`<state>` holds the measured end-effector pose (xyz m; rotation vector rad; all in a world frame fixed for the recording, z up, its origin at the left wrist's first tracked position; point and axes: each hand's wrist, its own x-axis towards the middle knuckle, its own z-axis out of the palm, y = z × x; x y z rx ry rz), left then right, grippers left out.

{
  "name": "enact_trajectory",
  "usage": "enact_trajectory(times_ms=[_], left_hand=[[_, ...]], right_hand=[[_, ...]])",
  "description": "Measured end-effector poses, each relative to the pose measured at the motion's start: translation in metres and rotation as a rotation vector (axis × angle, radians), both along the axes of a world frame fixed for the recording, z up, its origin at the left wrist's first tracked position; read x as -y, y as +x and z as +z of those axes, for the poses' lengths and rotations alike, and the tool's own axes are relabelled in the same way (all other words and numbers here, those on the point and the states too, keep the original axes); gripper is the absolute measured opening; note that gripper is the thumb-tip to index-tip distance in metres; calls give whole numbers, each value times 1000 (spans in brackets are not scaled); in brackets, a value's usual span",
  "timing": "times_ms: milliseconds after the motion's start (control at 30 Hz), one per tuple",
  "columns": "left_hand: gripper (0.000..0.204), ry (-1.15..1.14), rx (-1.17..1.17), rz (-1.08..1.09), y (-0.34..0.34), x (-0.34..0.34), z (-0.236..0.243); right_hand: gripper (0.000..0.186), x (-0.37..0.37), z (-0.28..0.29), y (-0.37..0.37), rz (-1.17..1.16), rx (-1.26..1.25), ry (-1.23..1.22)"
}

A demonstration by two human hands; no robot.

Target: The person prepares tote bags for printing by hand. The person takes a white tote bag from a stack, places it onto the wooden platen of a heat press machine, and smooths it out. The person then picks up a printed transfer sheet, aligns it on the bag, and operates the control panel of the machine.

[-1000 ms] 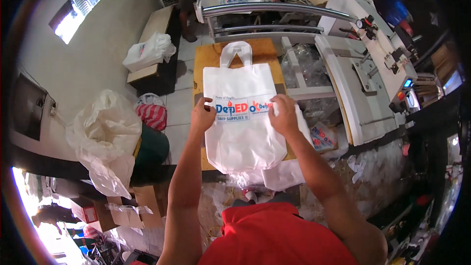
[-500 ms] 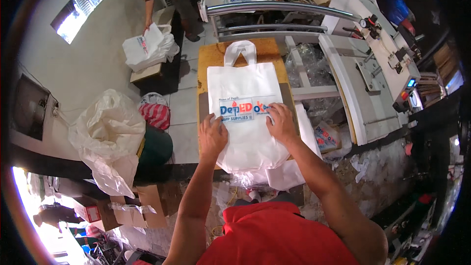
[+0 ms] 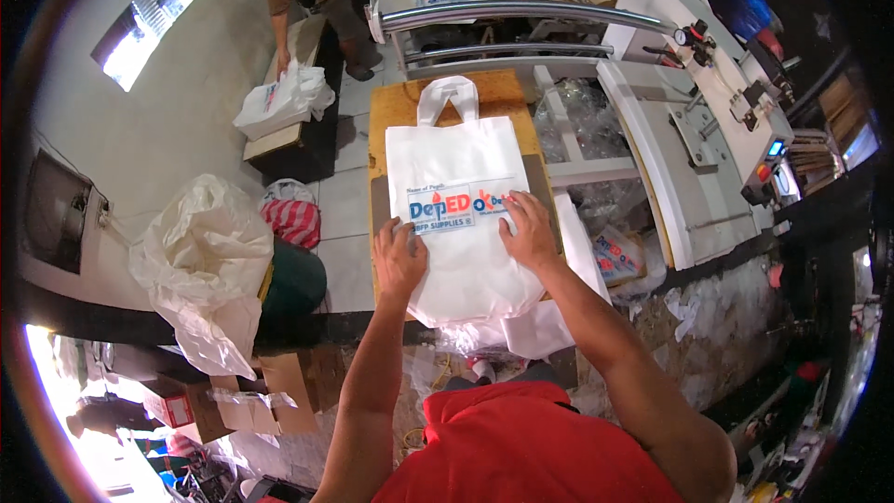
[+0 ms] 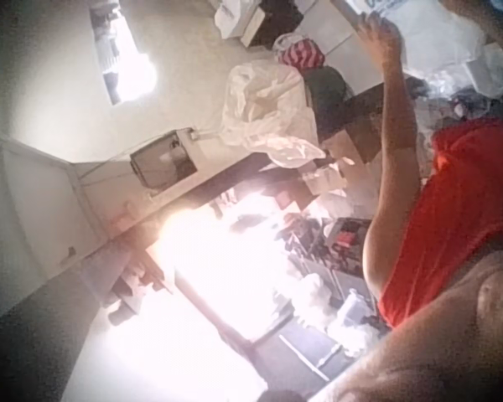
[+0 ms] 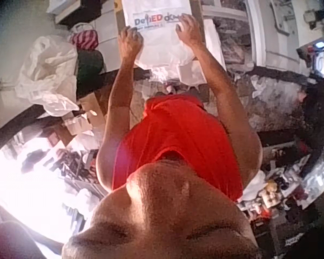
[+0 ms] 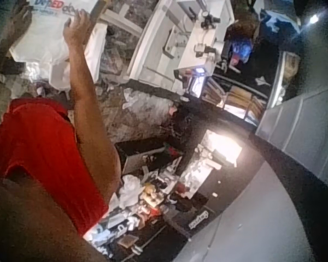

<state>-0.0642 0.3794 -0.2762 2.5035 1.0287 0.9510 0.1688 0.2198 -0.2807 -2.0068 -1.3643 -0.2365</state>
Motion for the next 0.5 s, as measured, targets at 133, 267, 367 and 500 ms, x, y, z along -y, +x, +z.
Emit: enact_trajectory(times_ms=[133, 267, 367, 500], left_hand=[[31, 3, 16, 4, -2, 1, 2], [30, -25, -7, -3, 2, 5, 9], [29, -28, -25, -2, 0, 3, 9], [30, -31, 5, 2, -1, 1, 4]], right_hand=[[40, -1, 0, 0, 5, -1, -13], [40, 1, -4, 4, -3, 1, 1], [40, 0, -3, 2, 0, -5, 0], [39, -2, -2, 0, 0, -7, 8]])
